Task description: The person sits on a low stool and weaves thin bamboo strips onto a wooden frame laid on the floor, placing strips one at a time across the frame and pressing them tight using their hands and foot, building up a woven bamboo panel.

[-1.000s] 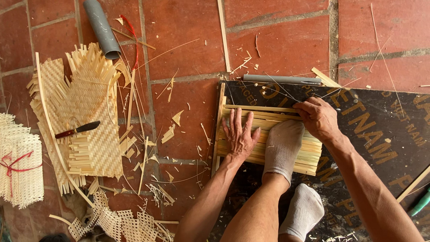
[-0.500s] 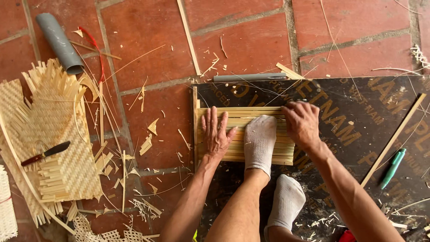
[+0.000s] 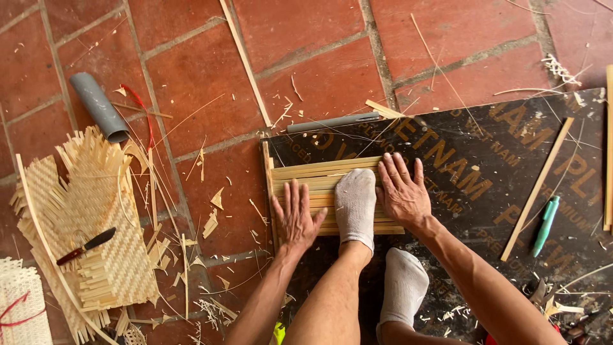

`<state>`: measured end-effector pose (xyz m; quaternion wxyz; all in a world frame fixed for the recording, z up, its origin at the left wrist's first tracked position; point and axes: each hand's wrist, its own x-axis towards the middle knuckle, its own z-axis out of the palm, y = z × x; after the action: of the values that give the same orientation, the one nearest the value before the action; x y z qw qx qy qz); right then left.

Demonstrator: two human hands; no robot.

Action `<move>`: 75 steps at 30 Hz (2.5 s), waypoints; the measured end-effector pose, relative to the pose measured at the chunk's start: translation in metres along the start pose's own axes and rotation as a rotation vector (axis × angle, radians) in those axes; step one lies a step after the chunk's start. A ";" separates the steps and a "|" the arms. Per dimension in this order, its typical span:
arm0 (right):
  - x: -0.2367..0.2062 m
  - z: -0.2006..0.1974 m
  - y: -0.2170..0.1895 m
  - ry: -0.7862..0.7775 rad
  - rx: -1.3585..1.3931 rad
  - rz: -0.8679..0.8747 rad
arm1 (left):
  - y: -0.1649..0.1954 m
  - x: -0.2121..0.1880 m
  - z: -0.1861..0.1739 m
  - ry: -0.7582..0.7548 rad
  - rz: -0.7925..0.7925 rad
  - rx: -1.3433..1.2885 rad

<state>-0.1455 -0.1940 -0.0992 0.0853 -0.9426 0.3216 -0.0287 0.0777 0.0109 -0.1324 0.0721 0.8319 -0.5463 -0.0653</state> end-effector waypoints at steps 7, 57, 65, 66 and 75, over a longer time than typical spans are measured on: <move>0.005 0.003 0.001 -0.013 -0.033 -0.015 | 0.003 -0.013 0.008 -0.019 -0.011 0.046; -0.149 0.001 -0.059 -0.188 0.745 0.690 | 0.121 0.100 -0.025 -0.198 0.409 -0.093; -0.142 -0.008 -0.072 -0.240 0.441 0.454 | 0.125 0.099 -0.026 -0.339 0.295 -0.119; -0.143 -0.009 -0.073 -0.239 0.421 0.455 | 0.125 0.098 -0.025 -0.335 0.289 -0.127; -0.148 -0.004 -0.074 -0.147 0.351 0.472 | 0.127 0.099 -0.018 -0.339 0.239 -0.155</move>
<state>-0.2186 -0.0467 -0.0817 0.2742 -0.8122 0.5149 0.0051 0.0057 -0.1289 -0.0936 0.0502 0.7303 -0.6387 -0.2372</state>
